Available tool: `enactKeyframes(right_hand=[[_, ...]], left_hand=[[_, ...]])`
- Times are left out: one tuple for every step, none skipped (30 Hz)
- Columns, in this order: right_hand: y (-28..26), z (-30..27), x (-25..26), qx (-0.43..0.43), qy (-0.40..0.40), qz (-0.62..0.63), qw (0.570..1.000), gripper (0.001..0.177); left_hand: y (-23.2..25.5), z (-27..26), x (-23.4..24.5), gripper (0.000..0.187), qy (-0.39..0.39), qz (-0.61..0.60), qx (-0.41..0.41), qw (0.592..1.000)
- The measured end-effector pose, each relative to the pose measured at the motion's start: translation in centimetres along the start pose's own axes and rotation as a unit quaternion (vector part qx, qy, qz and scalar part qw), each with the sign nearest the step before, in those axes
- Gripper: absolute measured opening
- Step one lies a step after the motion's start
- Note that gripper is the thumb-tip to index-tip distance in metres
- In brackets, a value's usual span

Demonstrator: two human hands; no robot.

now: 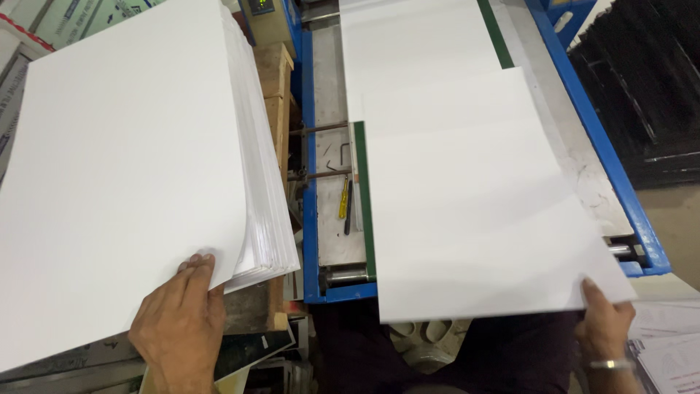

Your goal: The person repeatedly picks up a single white sheet from a stack on the left and places it onto a conveyor belt to feed it into a laminating machine. The person maintains a steady rhythm, ensuring each sheet is fed individually into the rollers.

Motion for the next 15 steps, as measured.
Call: enactKeyframes(right_hand=[[0.1, -1.3, 0.7, 0.007, -0.008, 0.032, 0.999, 0.035], [-0.2, -2.6, 1.4, 0.032, -0.028, -0.039, 0.998, 0.03], [-0.4, -3.9, 2.1, 0.057, -0.048, -0.111, 0.991, 0.025], [-0.5, -4.9, 2.5, 0.08, -0.066, -0.182, 0.978, 0.023], [0.0, -5.3, 3.0, 0.058, -0.051, -0.117, 0.99, 0.025], [0.6, -5.3, 2.8, 0.039, -0.035, -0.05, 0.997, 0.03], [1.0, -5.4, 2.8, 0.02, -0.019, 0.018, 0.999, 0.035], [0.8, -5.6, 2.7, 0.027, -0.014, -0.02, 0.999, 0.032], [0.7, -5.9, 2.5, 0.033, -0.01, -0.057, 0.998, 0.031], [0.4, -5.8, 2.1, 0.038, -0.007, -0.095, 0.995, 0.03], [0.1, -5.3, 1.3, 0.05, -0.016, -0.086, 0.995, 0.03], [0.0, -4.5, 0.1, 0.063, -0.026, -0.076, 0.995, 0.029], [-0.1, -3.6, -1.0, 0.076, -0.036, -0.067, 0.994, 0.029], [0.2, -2.7, -1.8, 0.06, -0.028, -0.086, 0.994, 0.031], [0.4, -1.7, -2.7, 0.044, -0.019, -0.105, 0.993, 0.033]], left_hand=[[0.1, -0.1, 0.0, 0.031, 0.007, 0.001, -0.005, 1.0], [0.1, -0.1, 0.1, 0.031, 0.014, 0.003, -0.011, 1.0], [0.2, -0.2, 0.2, 0.03, 0.021, 0.005, -0.016, 1.0], [0.1, -0.3, 0.1, 0.03, 0.018, 0.007, -0.015, 1.0], [0.1, -0.5, 0.2, 0.03, 0.016, 0.01, -0.014, 1.0], [0.0, -0.4, 0.1, 0.03, 0.017, 0.012, -0.013, 1.0], [0.0, -0.3, 0.1, 0.031, 0.012, 0.012, -0.016, 1.0], [0.0, -0.4, 0.1, 0.032, 0.006, 0.013, -0.017, 1.0], [0.0, -0.4, 0.1, 0.033, 0.0, 0.013, -0.019, 1.0], [0.0, -0.4, 0.1, 0.032, -0.001, 0.011, -0.019, 1.0], [0.0, -0.4, 0.1, 0.031, -0.003, 0.008, -0.02, 1.0], [0.0, -0.4, 0.1, 0.03, -0.003, 0.006, -0.019, 1.0], [0.1, -0.4, 0.1, 0.031, 0.001, 0.003, -0.019, 1.0], [0.1, -0.4, 0.2, 0.032, 0.004, 0.0, -0.017, 1.0], [0.1, -0.3, 0.3, 0.032, 0.007, -0.003, -0.015, 1.0]])
Point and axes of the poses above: each hand's wrist, its own z-axis towards the middle knuckle, its own x-axis out of the back of the hand, y = z × x, the point moved 7 cm from there along z, towards the middle knuckle, and after that the axes turned 10 degrees about z, right-handed, at the moved point
